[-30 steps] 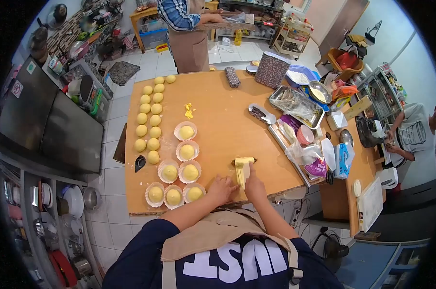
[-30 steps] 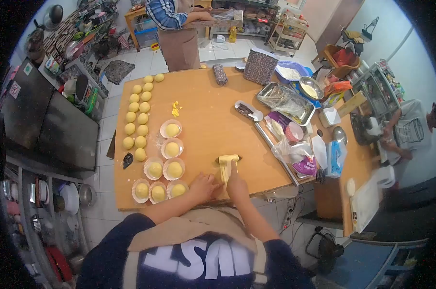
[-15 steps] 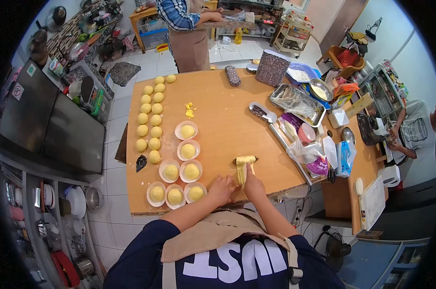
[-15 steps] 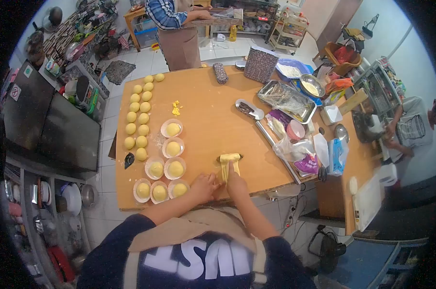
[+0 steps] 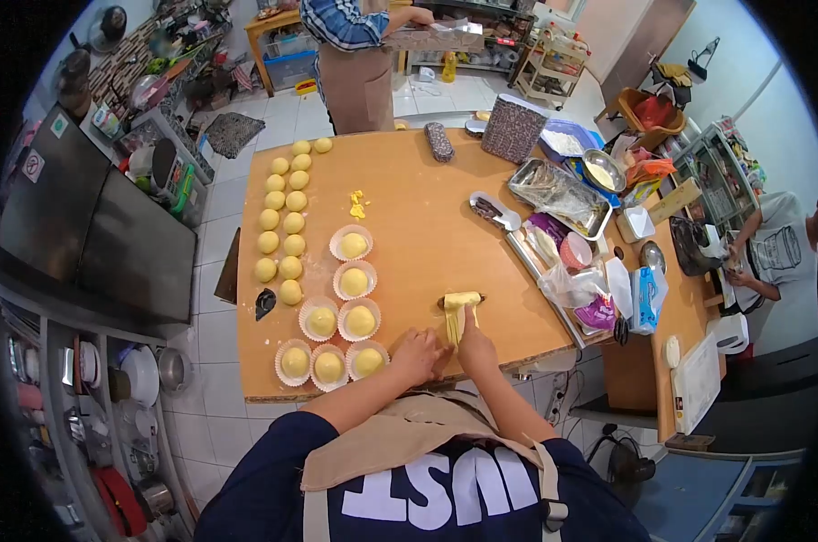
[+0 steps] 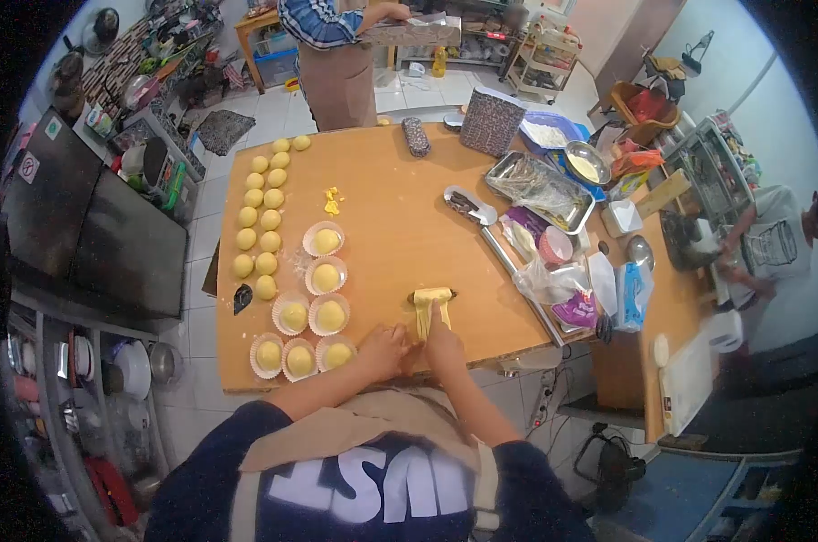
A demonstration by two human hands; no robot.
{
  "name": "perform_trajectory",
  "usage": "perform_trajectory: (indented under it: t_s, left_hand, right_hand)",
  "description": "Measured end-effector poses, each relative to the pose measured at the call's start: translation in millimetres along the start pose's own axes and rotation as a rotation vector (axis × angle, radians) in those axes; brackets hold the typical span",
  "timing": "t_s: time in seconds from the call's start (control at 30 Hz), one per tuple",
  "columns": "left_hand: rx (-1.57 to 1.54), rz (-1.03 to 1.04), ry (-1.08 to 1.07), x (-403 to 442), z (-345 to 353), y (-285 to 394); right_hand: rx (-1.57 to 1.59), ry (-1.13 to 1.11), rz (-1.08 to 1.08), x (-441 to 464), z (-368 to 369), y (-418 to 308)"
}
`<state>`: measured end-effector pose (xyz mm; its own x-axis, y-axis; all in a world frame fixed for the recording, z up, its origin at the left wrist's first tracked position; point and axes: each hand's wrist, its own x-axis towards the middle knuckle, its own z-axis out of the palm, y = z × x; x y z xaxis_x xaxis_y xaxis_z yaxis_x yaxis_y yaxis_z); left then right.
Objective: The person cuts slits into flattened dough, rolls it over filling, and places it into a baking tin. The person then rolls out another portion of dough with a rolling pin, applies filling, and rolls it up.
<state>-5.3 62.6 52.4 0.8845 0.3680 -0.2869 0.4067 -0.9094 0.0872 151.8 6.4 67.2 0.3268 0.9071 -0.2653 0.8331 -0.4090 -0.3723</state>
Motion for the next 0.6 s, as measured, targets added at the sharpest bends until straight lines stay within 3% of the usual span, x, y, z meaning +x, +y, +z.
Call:
perform_trajectory:
  t_s: [0.27,0.37,0.47,0.6]
  left_hand:
    - [-0.007,0.039,0.213,-3,4,-1]
    - [-0.022,0.031,0.132,-6,-5,-1]
    - [0.027,0.034,0.184,-6,2,-2]
    - [-0.013,0.015,-0.062,-3,-7,1]
  right_hand:
    - [0.059,0.076,0.011,-7,-8,15]
    - [0.027,0.017,0.030,-2,-11,13]
    - [0.000,-0.042,0.045,-2,-14,6]
    - [-0.053,-0.047,0.024,4,-6,7]
